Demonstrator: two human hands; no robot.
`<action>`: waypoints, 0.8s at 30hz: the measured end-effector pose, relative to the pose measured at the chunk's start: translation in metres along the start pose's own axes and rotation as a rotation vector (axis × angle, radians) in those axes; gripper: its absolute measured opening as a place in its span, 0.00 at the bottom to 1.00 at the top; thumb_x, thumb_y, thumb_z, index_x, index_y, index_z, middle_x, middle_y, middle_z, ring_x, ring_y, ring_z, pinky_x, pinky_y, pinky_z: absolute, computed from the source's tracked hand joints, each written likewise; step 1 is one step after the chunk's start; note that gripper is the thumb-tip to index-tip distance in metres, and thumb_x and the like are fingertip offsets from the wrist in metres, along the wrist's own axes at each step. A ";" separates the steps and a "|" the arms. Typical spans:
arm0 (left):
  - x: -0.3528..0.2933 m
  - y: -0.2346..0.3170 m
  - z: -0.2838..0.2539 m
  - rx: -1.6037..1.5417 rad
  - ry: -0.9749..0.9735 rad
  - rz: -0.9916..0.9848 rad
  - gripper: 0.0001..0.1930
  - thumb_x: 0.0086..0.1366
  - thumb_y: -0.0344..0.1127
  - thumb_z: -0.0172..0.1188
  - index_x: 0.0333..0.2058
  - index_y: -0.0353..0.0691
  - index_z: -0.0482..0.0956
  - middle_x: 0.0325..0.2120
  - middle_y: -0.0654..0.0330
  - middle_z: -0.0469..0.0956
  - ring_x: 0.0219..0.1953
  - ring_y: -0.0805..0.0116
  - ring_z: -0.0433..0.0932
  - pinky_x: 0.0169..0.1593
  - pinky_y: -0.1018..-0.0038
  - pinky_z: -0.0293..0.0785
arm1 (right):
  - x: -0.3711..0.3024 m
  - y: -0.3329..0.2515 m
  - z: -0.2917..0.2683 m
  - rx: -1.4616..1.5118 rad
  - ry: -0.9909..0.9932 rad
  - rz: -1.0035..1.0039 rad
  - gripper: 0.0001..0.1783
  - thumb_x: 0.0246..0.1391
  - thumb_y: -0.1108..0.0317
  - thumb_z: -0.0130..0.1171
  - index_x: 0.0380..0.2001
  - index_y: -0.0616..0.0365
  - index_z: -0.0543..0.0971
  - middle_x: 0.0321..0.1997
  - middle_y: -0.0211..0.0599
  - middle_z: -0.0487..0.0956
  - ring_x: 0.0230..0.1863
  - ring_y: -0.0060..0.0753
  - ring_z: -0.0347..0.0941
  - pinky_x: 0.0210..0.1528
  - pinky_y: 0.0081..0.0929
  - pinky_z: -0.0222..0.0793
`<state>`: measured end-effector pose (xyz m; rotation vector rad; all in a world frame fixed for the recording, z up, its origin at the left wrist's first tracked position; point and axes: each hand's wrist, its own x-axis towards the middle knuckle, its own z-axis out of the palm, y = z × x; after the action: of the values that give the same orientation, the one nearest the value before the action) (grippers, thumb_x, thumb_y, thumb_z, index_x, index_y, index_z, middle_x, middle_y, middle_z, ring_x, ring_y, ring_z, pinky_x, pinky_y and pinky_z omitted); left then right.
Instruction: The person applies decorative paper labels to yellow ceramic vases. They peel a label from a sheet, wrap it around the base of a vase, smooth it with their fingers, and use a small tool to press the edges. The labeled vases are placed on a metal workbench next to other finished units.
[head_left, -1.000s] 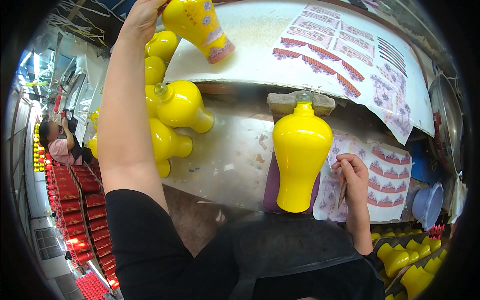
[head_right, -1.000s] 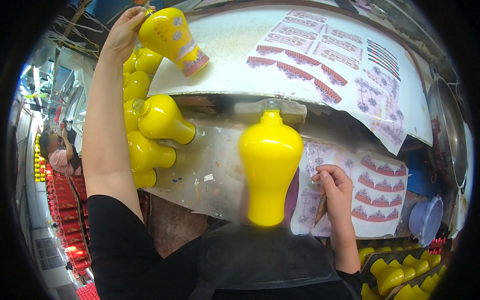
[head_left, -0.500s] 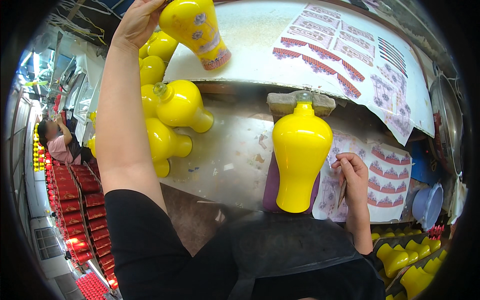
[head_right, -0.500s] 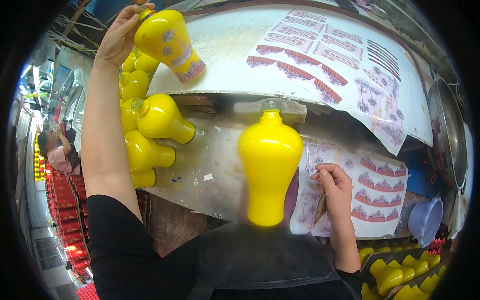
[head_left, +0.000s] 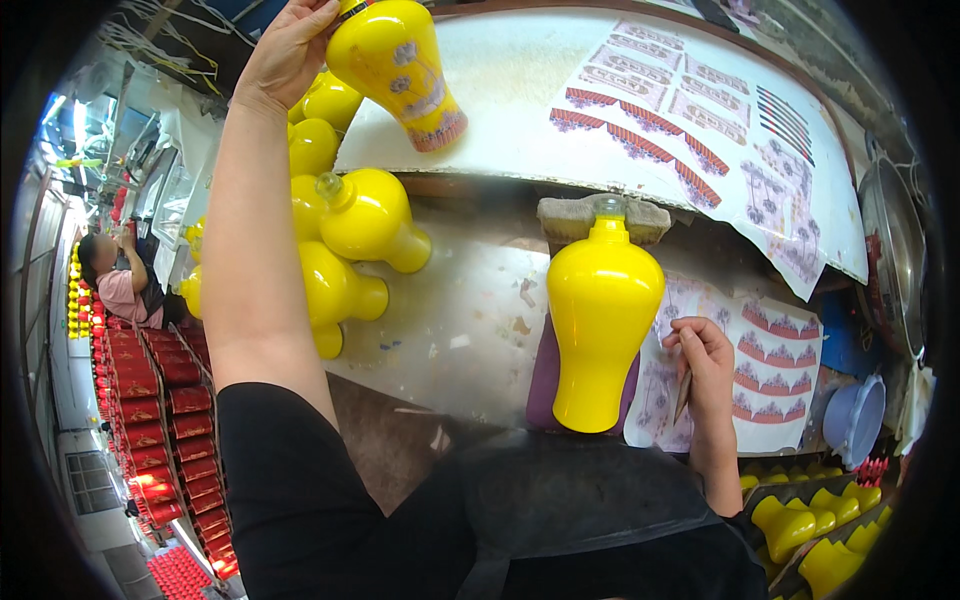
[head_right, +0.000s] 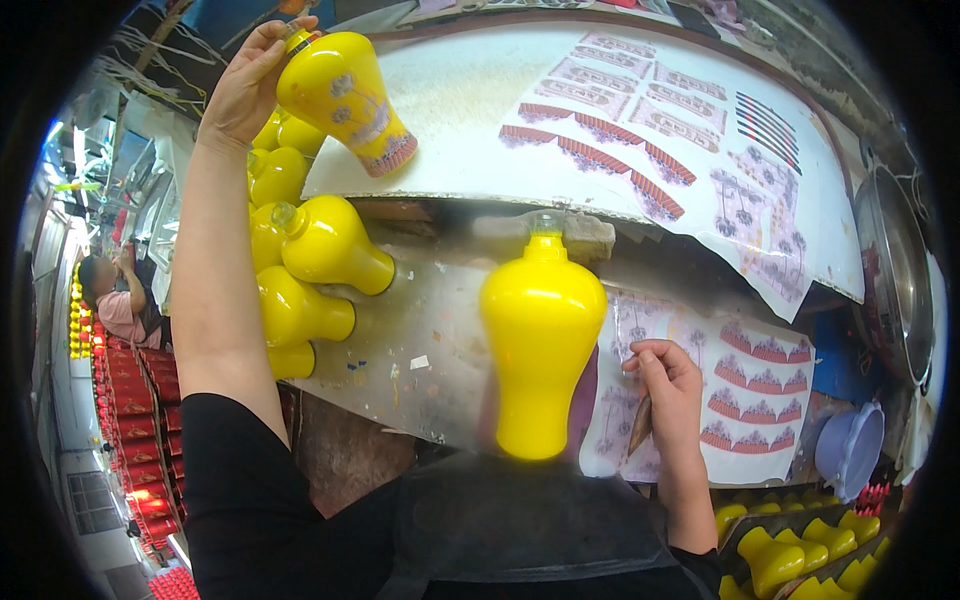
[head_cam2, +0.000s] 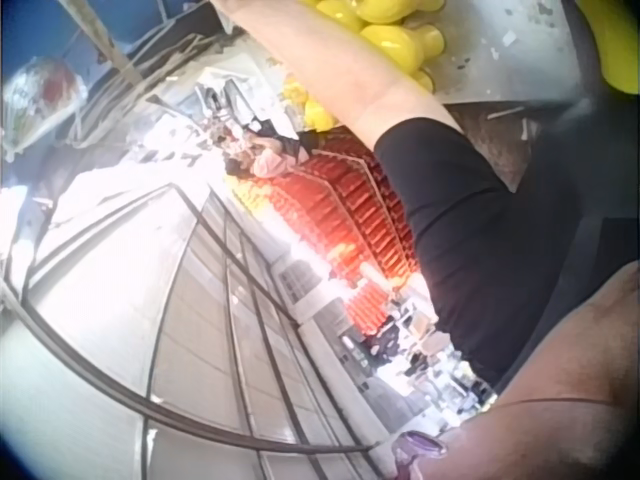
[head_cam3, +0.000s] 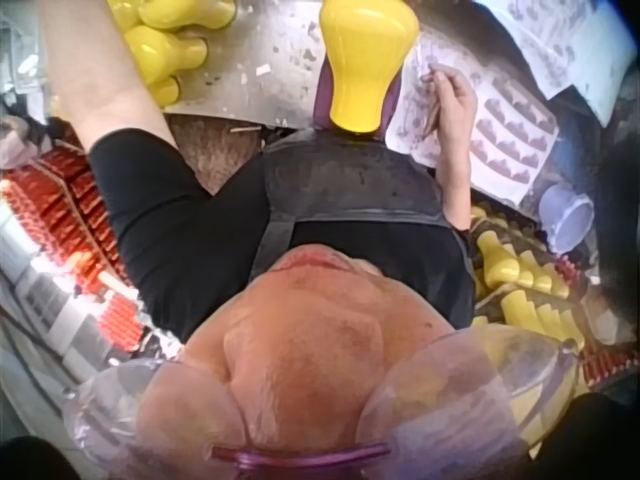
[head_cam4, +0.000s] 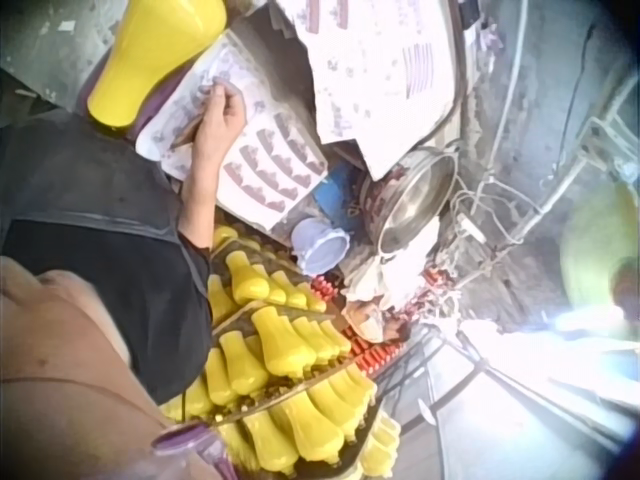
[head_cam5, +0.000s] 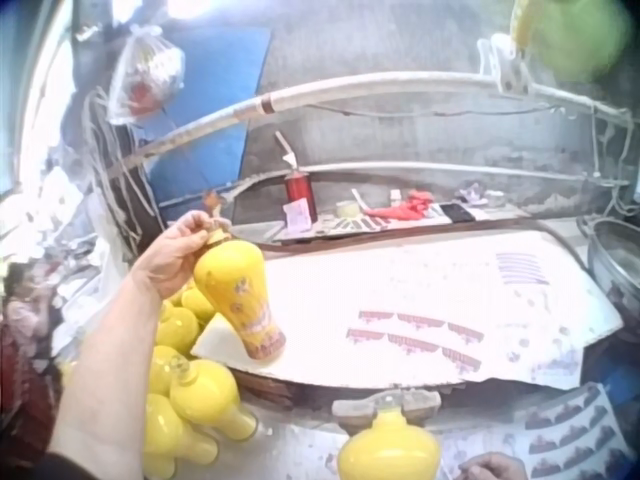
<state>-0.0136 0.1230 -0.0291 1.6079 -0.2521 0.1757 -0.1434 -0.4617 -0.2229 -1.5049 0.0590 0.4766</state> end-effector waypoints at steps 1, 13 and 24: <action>0.000 0.001 0.001 -0.001 0.007 0.000 0.08 0.78 0.34 0.54 0.52 0.46 0.77 0.63 0.51 0.74 0.63 0.59 0.76 0.69 0.66 0.71 | 0.000 0.000 0.000 -0.011 0.014 0.018 0.09 0.69 0.69 0.56 0.44 0.61 0.83 0.34 0.31 0.84 0.25 0.09 0.65 0.31 0.12 0.60; -0.003 0.004 0.013 -0.021 0.014 0.006 0.08 0.78 0.33 0.55 0.52 0.46 0.78 0.62 0.51 0.76 0.62 0.60 0.77 0.69 0.66 0.71 | 0.002 0.008 -0.003 0.008 0.003 -0.046 0.10 0.70 0.69 0.54 0.45 0.62 0.82 0.34 0.34 0.85 0.18 0.08 0.63 0.23 0.09 0.58; -0.007 0.006 0.047 0.352 0.260 0.132 0.09 0.72 0.34 0.65 0.49 0.44 0.84 0.50 0.55 0.85 0.56 0.63 0.82 0.65 0.69 0.73 | 0.003 0.012 -0.006 0.011 0.002 -0.064 0.09 0.70 0.70 0.55 0.44 0.61 0.82 0.34 0.34 0.85 0.18 0.09 0.63 0.23 0.09 0.58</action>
<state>-0.0244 0.0766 -0.0277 1.8945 -0.1294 0.5519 -0.1431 -0.4670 -0.2357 -1.4919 0.0148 0.4232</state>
